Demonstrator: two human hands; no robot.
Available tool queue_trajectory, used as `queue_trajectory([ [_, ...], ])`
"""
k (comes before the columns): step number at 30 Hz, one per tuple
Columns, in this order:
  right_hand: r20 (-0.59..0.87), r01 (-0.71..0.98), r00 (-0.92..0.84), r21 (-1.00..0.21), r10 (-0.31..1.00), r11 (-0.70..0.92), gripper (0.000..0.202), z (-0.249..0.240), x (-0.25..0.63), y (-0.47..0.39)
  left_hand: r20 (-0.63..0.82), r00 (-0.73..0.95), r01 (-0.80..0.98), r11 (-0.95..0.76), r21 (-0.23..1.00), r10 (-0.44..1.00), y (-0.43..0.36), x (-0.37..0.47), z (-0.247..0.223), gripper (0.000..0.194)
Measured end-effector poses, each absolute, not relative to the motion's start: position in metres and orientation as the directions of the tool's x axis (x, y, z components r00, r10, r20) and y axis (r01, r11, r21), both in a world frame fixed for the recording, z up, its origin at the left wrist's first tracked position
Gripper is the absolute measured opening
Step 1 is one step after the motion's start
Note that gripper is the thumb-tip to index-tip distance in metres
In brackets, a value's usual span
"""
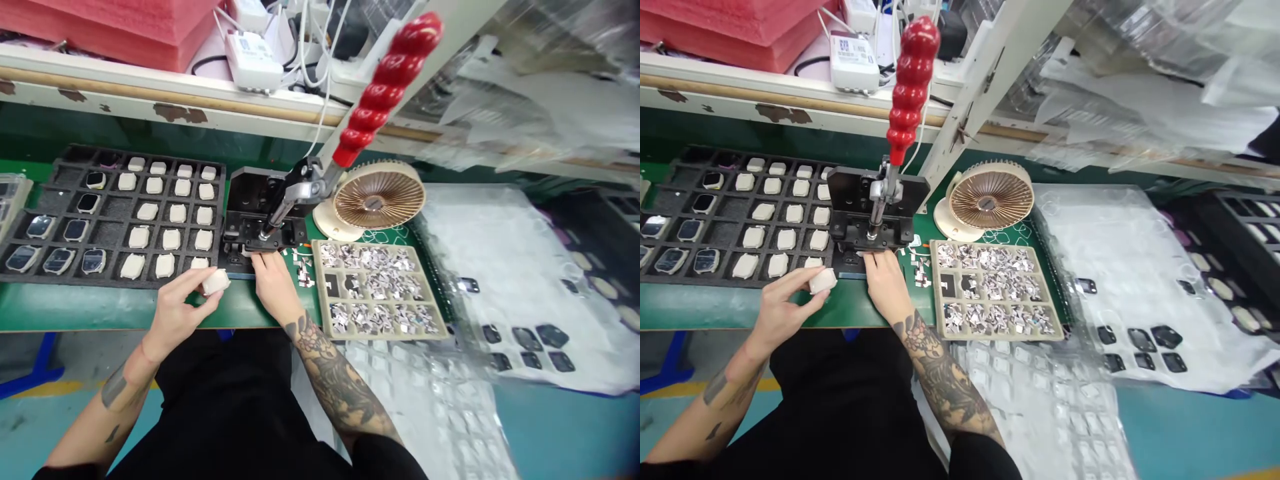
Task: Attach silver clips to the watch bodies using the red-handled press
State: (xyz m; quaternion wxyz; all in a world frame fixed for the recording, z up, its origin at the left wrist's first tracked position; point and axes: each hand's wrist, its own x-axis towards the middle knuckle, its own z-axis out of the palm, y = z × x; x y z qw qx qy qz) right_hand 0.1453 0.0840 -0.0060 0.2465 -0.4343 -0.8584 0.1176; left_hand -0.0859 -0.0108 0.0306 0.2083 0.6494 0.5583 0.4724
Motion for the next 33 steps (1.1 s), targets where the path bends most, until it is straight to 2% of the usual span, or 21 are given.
queue_trajectory([
  [3,0.267,0.703,-0.507,-0.422,0.820,0.572,0.045,-0.005,0.138,0.102,0.407,-0.013,0.566,-0.329,0.756,0.913,-0.005,-0.078,0.037,0.037],
  [7,0.351,0.585,-0.398,-0.614,0.847,0.530,0.041,0.000,0.145,0.086,0.413,0.022,0.690,-0.313,0.653,0.910,-0.001,-0.067,0.034,0.043],
  [10,0.371,0.493,-0.330,-0.717,0.868,0.493,0.046,0.005,0.160,0.056,0.337,0.088,0.809,-0.265,0.525,0.937,0.015,-0.050,0.028,0.037],
  [12,0.380,0.483,-0.298,-0.731,0.876,0.482,0.046,0.009,0.173,0.039,0.261,0.131,0.850,-0.244,0.467,0.956,0.033,-0.036,0.026,0.036],
  [16,0.425,0.526,-0.272,-0.685,0.863,0.503,0.048,0.011,0.197,0.021,0.125,0.157,0.876,-0.197,0.441,0.980,0.066,-0.015,0.023,0.030],
  [22,0.414,0.571,-0.226,-0.678,0.882,0.464,0.047,0.000,0.211,0.010,0.082,0.164,0.893,-0.184,0.410,0.983,0.068,-0.017,0.027,0.029],
  [25,0.445,0.547,-0.195,-0.690,0.874,0.473,0.049,0.003,0.204,0.006,0.115,0.187,0.835,-0.220,0.504,0.976,0.049,-0.019,0.038,0.037],
  [28,0.526,0.502,-0.186,-0.675,0.830,0.541,0.055,0.012,0.192,0.006,0.178,0.234,0.566,-0.283,0.775,0.956,0.020,-0.014,0.043,0.044],
  [30,0.575,0.465,-0.241,-0.639,0.782,0.613,0.060,0.018,0.183,0.008,0.171,0.157,0.309,-0.213,0.927,0.973,0.001,-0.011,0.039,0.042],
  [32,0.583,0.430,-0.348,-0.596,0.734,0.678,0.060,0.025,0.173,0.012,0.109,0.004,0.138,-0.109,0.984,0.994,-0.014,-0.011,0.032,0.035],
  [33,0.577,0.414,-0.392,-0.585,0.717,0.697,0.059,0.029,0.168,0.015,0.081,-0.072,0.108,-0.072,0.991,0.994,-0.019,-0.014,0.030,0.033],
])
